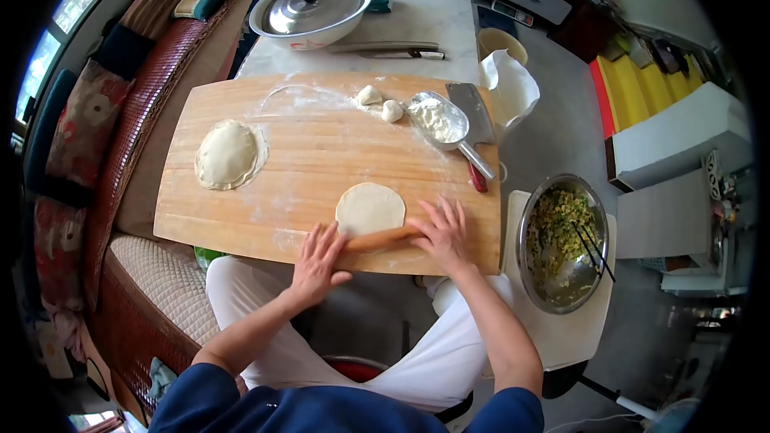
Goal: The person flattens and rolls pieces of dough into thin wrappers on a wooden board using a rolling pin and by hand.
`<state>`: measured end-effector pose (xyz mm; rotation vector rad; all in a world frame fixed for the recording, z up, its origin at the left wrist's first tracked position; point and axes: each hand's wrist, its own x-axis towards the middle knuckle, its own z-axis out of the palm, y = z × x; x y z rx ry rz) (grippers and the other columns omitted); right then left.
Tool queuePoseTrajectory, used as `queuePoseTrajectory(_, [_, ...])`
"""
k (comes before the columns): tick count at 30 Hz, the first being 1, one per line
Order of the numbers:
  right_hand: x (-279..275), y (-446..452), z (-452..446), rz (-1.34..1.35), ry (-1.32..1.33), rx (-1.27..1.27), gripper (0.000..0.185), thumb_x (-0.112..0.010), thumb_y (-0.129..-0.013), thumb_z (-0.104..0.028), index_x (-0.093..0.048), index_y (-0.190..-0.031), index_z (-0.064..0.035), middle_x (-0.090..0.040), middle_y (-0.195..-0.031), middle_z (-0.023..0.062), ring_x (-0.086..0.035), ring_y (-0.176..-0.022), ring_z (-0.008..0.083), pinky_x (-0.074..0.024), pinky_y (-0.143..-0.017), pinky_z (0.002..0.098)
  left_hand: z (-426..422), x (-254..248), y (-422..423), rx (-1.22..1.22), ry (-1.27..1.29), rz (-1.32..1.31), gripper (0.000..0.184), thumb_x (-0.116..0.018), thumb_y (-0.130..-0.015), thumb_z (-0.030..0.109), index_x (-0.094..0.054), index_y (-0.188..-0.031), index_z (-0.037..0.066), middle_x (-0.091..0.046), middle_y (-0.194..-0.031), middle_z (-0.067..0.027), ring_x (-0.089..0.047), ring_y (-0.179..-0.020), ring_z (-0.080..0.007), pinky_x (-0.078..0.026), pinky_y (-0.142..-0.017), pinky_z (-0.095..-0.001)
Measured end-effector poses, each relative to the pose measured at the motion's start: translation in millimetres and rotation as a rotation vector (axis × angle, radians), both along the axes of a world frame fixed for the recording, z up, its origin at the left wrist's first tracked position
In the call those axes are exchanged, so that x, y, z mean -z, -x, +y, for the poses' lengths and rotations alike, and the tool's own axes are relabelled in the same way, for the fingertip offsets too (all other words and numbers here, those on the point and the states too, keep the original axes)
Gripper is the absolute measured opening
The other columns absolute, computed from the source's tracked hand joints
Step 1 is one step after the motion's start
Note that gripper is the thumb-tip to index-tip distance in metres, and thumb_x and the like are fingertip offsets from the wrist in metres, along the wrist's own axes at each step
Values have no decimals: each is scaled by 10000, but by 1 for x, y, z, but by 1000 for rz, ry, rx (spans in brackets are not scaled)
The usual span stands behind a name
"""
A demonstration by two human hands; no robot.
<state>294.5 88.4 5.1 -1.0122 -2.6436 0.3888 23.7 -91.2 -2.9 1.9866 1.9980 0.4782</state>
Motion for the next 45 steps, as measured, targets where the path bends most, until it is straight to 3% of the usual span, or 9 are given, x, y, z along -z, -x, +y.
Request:
queuePoseTrajectory(8, [27,48,75,124,-48,90,303,-727,-853,-318,-722,-1153,-279,-561,-1418,2,-408,-1382,300,-265,-1149,539,123,11,53,-388,-176,34,775,-649,-905,469,-368,-1520,89,-287,-1610,-163,-223,-1483,-416,-260,-1189,-490])
queuePoseTrajectory(15, [0,8,10,26,-58,-42,337,-735,-837,-329,-721,-1172,-299,-552,-1424,15,-401,-1382,326,-244,-1150,564,-6,-3,-8,-25,25,18,903,-754,-792,486,-370,-1535,143,-296,-1615,-123,-239,-1479,-439,-233,-1190,-565])
queuePoseTrajectory(20, [18,60,68,63,-75,48,384,-760,-803,-339,-720,-1184,-309,-553,-1418,9,-401,-1383,325,-237,-1162,543,107,15,65,-406,-161,0,793,-673,-891,444,-353,-1533,106,-284,-1615,-152,-214,-1487,-417,-239,-1194,-511])
queuePoseTrajectory(23, [34,47,88,130,-29,80,378,-764,-802,-328,-721,-1176,-298,-554,-1414,9,-404,-1382,330,-260,-1158,528,120,7,54,-390,-153,17,785,-660,-905,446,-345,-1534,97,-296,-1606,-171,-228,-1478,-426,-247,-1193,-476])
queuePoseTrajectory(24, [39,31,78,138,-25,76,376,-765,-802,-320,-721,-1174,-293,-555,-1412,9,-407,-1379,331,-271,-1154,524,104,3,39,-290,-174,16,791,-682,-902,296,-287,-1552,81,-249,-1623,-171,-212,-1488,-421,-273,-1185,-481])
queuePoseTrajectory(28, [28,-13,19,88,-64,-55,379,-778,-793,-281,-720,-1168,-277,-557,-1409,9,-417,-1374,336,-310,-1133,527,-2,-18,-16,60,31,-35,924,-752,-789,461,-347,-1540,107,-285,-1610,-157,-196,-1493,-445,-255,-1181,-546])
queuePoseTrajectory(36, [32,56,76,105,-72,50,395,-785,-786,-272,-712,-1175,-266,-559,-1406,18,-413,-1374,353,-315,-1141,510,131,11,69,-458,-162,35,733,-626,-927,454,-384,-1508,79,-290,-1605,-181,-248,-1473,-424,-257,-1181,-497])
queuePoseTrajectory(40, [47,3,67,198,-8,30,356,-772,-805,-294,-714,-1154,-250,-560,-1409,18,-405,-1386,339,-297,-1152,520,89,9,23,-251,-159,-20,799,-683,-901,365,-306,-1553,98,-271,-1618,-166,-231,-1483,-424,-273,-1179,-509])
queuePoseTrajectory(45, [11,-1,13,74,-96,-68,351,-769,-809,-317,-723,-1152,-261,-571,-1399,20,-400,-1398,317,-256,-1159,569,2,4,-13,-75,9,20,862,-703,-842,497,-349,-1545,145,-289,-1615,-150,-240,-1483,-429,-213,-1185,-589])
